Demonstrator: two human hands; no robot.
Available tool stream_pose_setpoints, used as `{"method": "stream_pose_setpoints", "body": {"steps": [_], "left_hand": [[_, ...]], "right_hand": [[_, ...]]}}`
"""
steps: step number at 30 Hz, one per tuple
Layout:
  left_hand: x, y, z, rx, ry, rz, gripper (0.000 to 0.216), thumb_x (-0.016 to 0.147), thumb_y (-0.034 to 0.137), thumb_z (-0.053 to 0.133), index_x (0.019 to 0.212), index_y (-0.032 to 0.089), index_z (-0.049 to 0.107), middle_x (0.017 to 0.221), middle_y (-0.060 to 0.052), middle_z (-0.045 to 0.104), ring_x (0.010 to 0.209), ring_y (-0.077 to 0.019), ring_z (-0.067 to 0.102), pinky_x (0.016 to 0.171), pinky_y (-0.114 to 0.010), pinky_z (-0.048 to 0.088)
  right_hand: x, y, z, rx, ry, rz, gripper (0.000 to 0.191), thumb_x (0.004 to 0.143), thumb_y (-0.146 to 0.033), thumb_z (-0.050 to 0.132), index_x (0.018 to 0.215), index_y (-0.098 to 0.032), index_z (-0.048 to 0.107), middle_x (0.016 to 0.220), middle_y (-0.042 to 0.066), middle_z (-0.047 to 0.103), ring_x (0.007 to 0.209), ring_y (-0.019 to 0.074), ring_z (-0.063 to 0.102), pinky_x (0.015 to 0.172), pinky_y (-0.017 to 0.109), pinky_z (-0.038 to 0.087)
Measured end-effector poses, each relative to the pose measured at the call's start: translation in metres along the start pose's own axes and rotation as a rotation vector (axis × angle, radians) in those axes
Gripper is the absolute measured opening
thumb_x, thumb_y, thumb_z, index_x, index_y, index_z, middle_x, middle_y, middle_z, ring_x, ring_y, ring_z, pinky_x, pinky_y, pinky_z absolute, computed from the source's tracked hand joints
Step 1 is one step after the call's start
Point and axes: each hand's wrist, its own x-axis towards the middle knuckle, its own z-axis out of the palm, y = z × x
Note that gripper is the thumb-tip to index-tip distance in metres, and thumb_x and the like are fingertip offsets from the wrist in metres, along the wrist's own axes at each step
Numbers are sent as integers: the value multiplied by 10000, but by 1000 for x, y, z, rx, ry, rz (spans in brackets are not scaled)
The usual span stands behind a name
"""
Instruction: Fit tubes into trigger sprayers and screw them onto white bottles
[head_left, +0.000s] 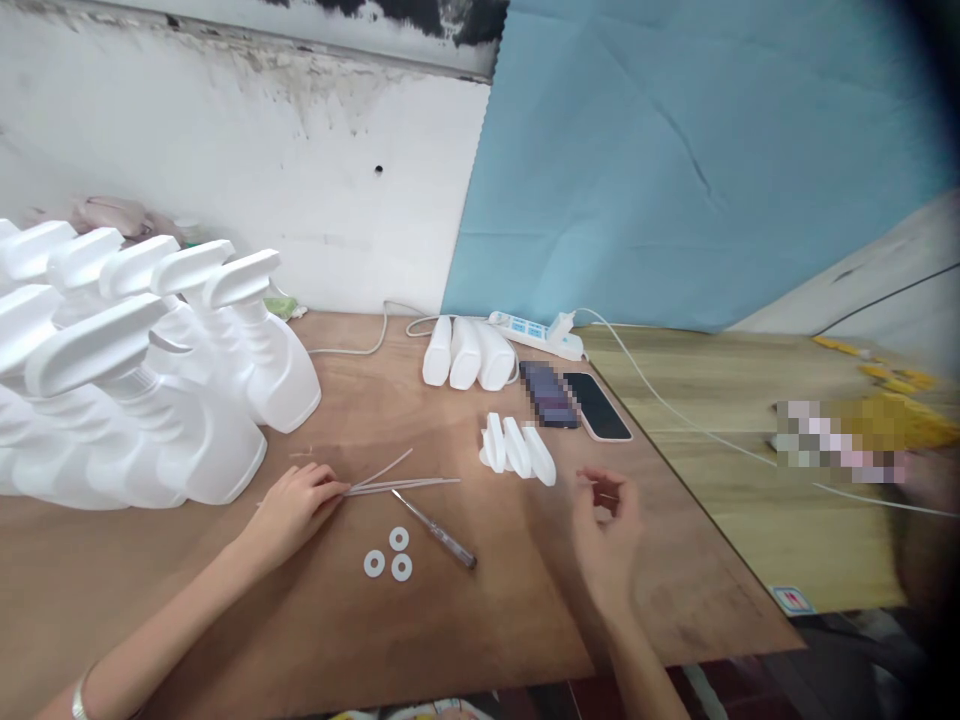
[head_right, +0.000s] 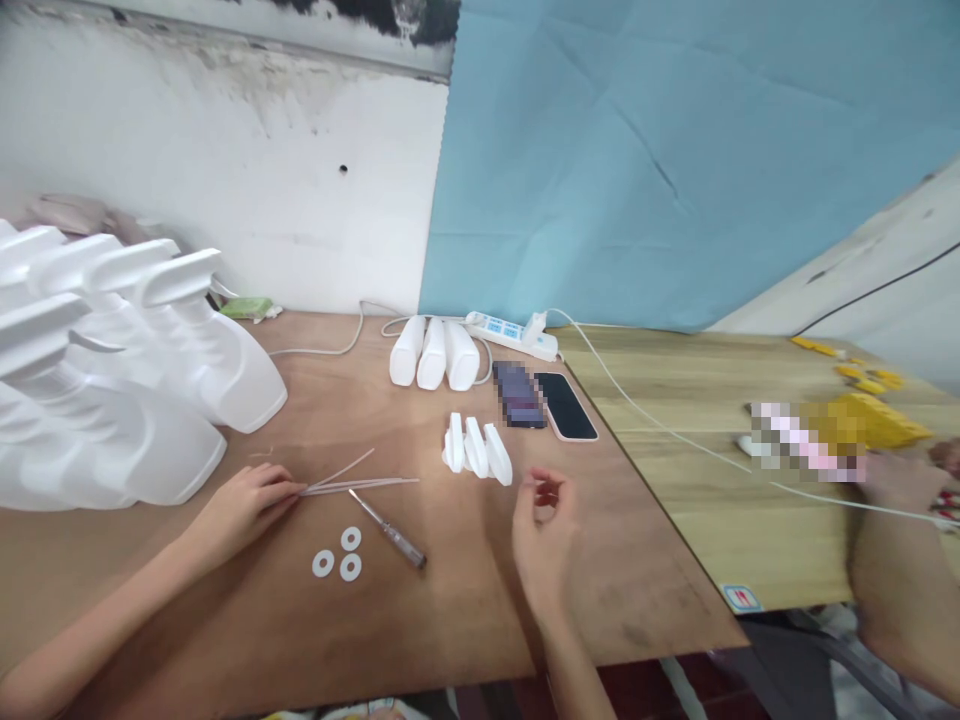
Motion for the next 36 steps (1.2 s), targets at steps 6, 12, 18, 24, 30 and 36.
{"method": "stream_pose_setpoints", "body": {"steps": [6, 12, 18, 24, 30, 36], "left_hand": [[-14, -8, -4, -34, -34, -58, 266, 856, 200, 389, 948, 197, 639, 856, -65, 603, 751, -171, 543, 665, -283, 408], [-12, -7, -2, -74, 23, -16, 273, 864, 219, 378, 929, 189, 641, 844, -69, 589, 742, -161, 529, 675, -278, 413], [0, -1, -3, -116, 9, 59, 267, 871, 196, 373, 942, 193, 629, 845, -68, 572, 759, -161, 524, 673, -268, 402], [4, 0, -5, -90, -73, 44, 237, 848, 157, 403, 930, 201, 621, 852, -58, 568, 753, -170, 523, 664, -281, 385], [3, -4, -1, -188, -24, 15, 194, 834, 176, 440, 897, 202, 622, 839, -43, 568, 769, -159, 532, 678, -265, 381], [-3, -5, 2, -288, 54, 5, 242, 868, 312, 420, 926, 204, 628, 844, -42, 571, 803, -158, 529, 716, -262, 385]], "right_hand": [[-44, -24, 23, 95, -566, -155, 282, 818, -345, 461, 1059, -219, 536, 1065, 80, 601, 983, 220, 553, 794, 348, 447], [-46, -26, 69, 261, -842, -125, 488, 822, -379, 469, 1284, -257, 370, 1369, 39, 366, 1274, 198, 303, 1048, 439, 240], [-38, -45, 101, 395, -948, -90, 445, 838, -438, 414, 1256, -284, 407, 1405, 10, 295, 1303, 161, 231, 1067, 417, 197], [-44, -57, 117, 413, -922, -74, 334, 848, -413, 397, 1120, -255, 512, 1270, 33, 487, 1211, 172, 402, 1014, 392, 308], [-21, -121, 143, 409, -772, -347, 278, 805, -333, 480, 1053, -217, 524, 1113, 45, 574, 1079, 187, 501, 957, 366, 359], [-12, -214, 200, 443, -724, -530, 560, 647, -475, 631, 1111, -184, 512, 1173, 87, 536, 1124, 232, 456, 957, 384, 343]]}}
